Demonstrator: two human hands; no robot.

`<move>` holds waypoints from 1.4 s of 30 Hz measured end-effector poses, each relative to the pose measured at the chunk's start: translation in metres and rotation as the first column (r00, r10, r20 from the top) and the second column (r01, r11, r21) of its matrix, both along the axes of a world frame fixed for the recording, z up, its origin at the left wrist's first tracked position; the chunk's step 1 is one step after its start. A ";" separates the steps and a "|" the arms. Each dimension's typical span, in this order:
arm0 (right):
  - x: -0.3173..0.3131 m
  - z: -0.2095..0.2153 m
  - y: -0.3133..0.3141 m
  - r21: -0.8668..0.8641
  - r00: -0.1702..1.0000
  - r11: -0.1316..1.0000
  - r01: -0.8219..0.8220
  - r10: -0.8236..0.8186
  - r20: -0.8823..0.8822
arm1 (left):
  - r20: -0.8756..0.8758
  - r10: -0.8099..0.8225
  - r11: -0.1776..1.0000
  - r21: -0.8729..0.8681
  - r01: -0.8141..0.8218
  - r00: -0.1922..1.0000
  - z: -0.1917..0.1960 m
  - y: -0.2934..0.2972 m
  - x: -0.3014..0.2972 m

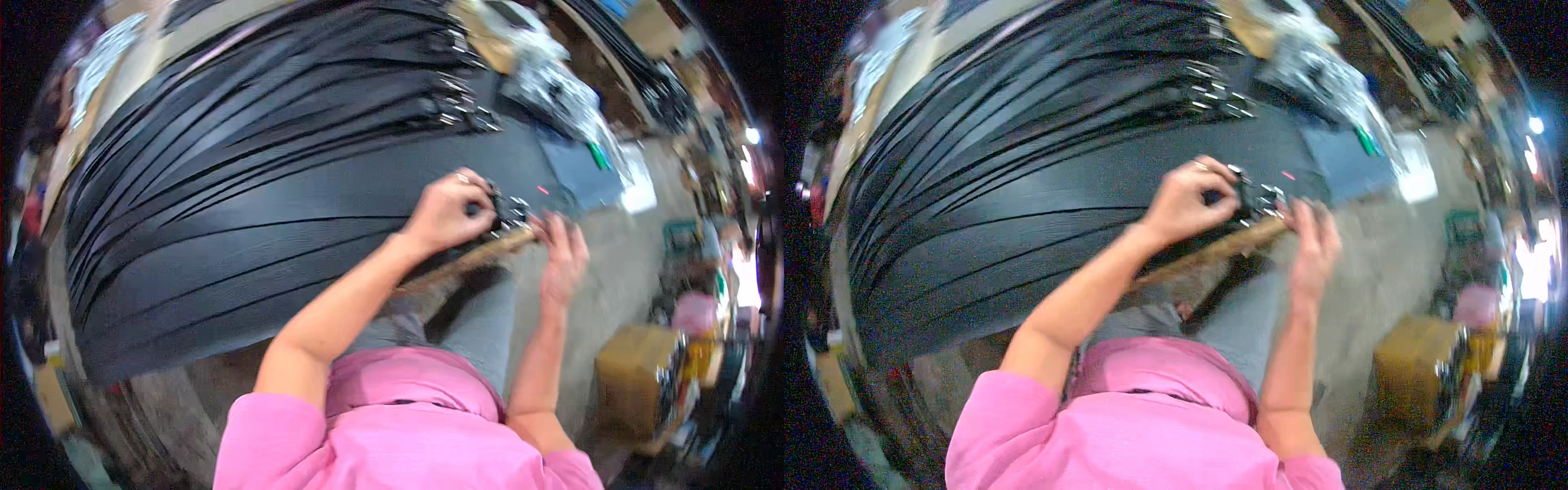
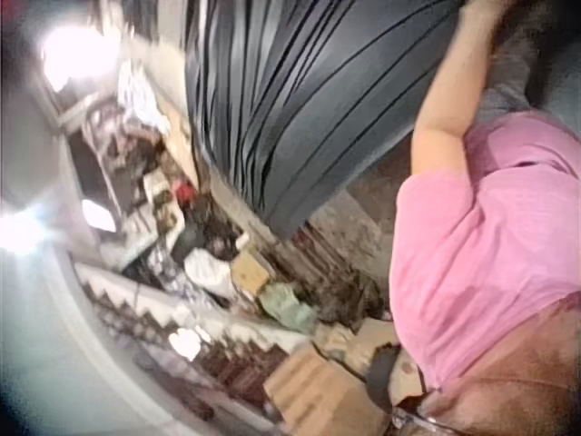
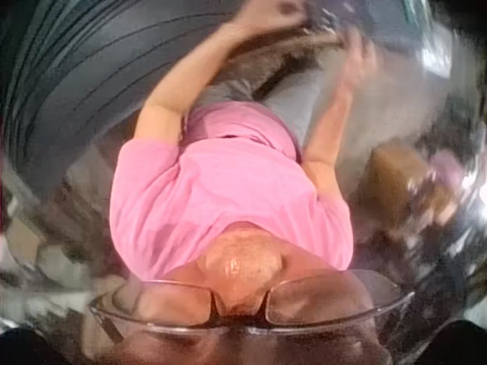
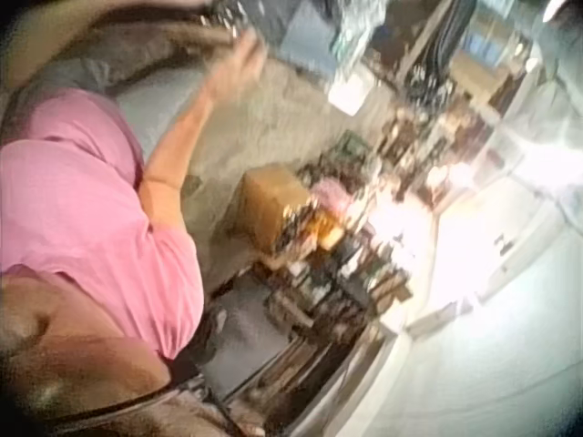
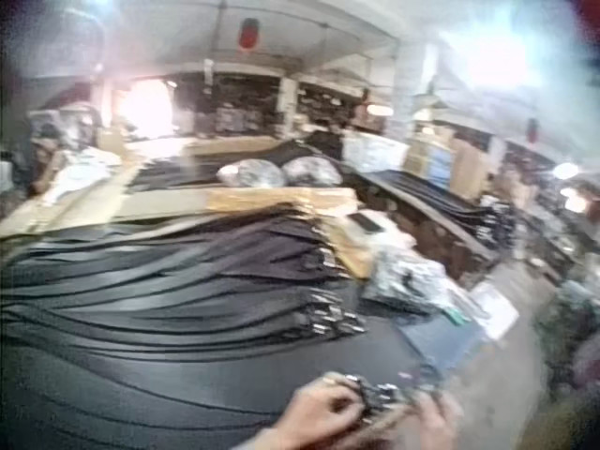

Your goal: Attaching hardware and buckles to leather belts at a workshop table.

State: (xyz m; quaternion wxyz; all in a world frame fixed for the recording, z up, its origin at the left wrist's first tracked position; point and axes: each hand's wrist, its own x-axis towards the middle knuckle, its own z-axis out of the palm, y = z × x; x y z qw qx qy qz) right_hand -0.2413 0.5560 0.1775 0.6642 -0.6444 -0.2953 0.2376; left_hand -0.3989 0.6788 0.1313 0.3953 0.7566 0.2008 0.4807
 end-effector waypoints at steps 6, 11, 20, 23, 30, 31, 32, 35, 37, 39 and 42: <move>-0.014 -0.015 0.006 0.025 0.921 0.996 -0.087 0.071 0.384 | -0.114 -0.092 0.990 -0.118 0.078 0.989 0.004 0.010 -0.011; -0.014 -0.024 -0.004 -0.047 0.900 0.988 -0.146 0.152 0.408 | -0.122 -0.096 0.989 -0.120 0.081 0.988 0.006 0.007 -0.007; -0.020 -0.020 -0.005 -0.147 0.749 0.979 -0.141 0.202 0.631 | -0.151 -0.102 0.988 -0.130 0.083 0.983 0.012 0.006 -0.007; -0.022 -0.017 -0.004 -0.138 0.750 0.976 -0.167 0.216 0.625 | -0.155 -0.102 0.986 -0.145 0.080 0.983 0.009 0.007 -0.007; -0.020 -0.018 -0.004 -0.112 0.727 0.974 -0.195 0.220 0.650 | -0.166 -0.083 0.994 -0.081 0.070 0.983 0.010 0.008 -0.007; -0.019 -0.019 -0.004 -0.102 0.717 0.974 -0.200 0.216 0.662 | -0.170 -0.090 0.993 -0.086 0.077 0.981 0.010 0.007 -0.007; -0.019 -0.021 -0.004 -0.092 0.712 0.976 -0.199 0.208 0.671 | -0.168 -0.089 0.993 -0.090 0.075 0.982 0.010 0.006 -0.006; -0.019 -0.022 -0.004 -0.086 0.721 0.979 -0.187 0.196 0.665 | -0.173 -0.094 0.992 -0.100 0.077 0.980 0.010 0.006 -0.006; -0.019 -0.022 -0.004 -0.095 0.725 0.978 -0.183 0.200 0.659 | -0.176 -0.094 0.992 -0.100 0.077 0.980 0.010 0.005 -0.006; -0.019 -0.021 -0.004 -0.106 0.728 0.978 -0.179 0.204 0.654 | -0.181 -0.093 0.992 -0.101 0.076 0.979 0.011 0.006 -0.006; -0.018 -0.021 -0.003 -0.098 0.719 0.977 -0.191 0.207 0.663 | -0.186 -0.093 0.992 -0.098 0.075 0.978 0.011 0.007 -0.006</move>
